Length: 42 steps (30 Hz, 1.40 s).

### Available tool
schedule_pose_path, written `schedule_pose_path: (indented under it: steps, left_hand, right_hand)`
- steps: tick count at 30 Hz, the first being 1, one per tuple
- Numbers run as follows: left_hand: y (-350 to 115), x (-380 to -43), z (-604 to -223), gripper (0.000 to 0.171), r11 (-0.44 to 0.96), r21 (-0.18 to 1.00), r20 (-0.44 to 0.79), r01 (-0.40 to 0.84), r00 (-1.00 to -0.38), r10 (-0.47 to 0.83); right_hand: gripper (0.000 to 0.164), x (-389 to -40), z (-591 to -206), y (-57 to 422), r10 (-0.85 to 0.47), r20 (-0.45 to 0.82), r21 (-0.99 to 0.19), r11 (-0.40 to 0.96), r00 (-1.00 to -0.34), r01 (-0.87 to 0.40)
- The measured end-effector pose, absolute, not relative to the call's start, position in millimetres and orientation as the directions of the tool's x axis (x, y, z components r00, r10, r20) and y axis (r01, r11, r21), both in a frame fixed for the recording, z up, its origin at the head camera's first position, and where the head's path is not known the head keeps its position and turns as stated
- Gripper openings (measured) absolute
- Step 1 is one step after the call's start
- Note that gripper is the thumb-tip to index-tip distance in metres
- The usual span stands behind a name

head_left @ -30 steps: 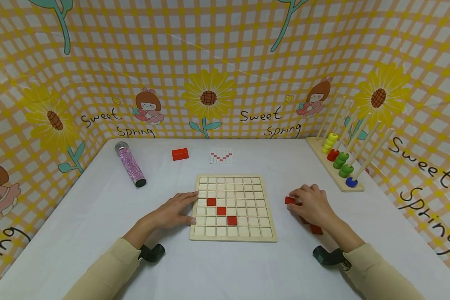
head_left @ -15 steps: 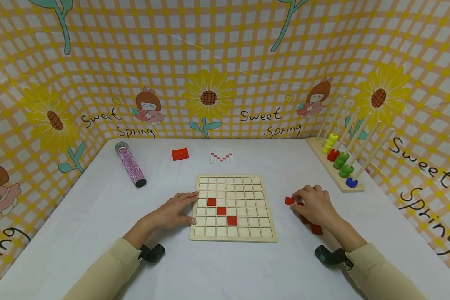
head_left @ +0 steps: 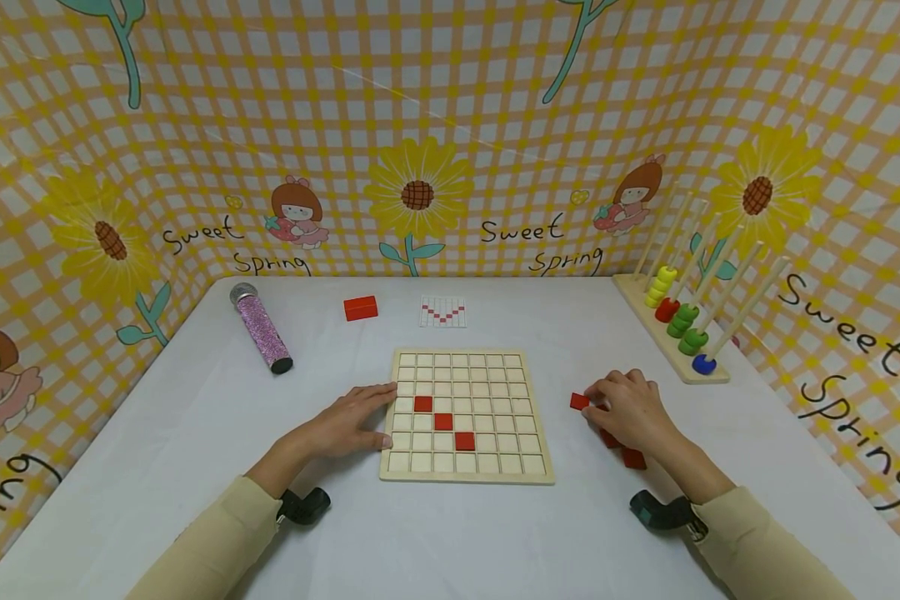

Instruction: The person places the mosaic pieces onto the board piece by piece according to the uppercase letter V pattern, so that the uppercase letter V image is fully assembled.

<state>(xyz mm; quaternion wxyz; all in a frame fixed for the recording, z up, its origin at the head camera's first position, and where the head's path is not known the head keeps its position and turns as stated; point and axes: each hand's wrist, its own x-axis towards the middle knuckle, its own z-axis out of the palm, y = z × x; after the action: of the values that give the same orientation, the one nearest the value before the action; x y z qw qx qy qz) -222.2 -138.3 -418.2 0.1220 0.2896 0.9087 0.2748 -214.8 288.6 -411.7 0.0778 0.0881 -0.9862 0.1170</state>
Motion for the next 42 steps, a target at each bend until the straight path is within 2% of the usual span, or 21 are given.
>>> schedule_pose_path:
  steps: [25,33,42]
  left_hand:
    - [-138.1,-222.3,-419.8,0.075,0.684,0.568,-0.063,0.458,-0.804,0.591]
    - [-137.6,-222.1,-418.9,0.076,0.688,0.565,-0.063,0.456,-0.807,0.587]
    - [-137.1,-222.0,-418.9,0.076,0.691,0.562,-0.065,0.455,-0.809,0.584]
  right_hand:
    - [0.022,-210.4,-402.5,274.8,-0.191,0.219,-0.255,0.935,-0.957,-0.245]
    - [0.019,-206.5,-401.1,262.2,-0.226,0.265,-0.260,0.920,-0.938,-0.295]
    - [0.020,-205.4,-402.5,246.8,-0.291,0.337,-0.203,0.906,-0.895,-0.371]
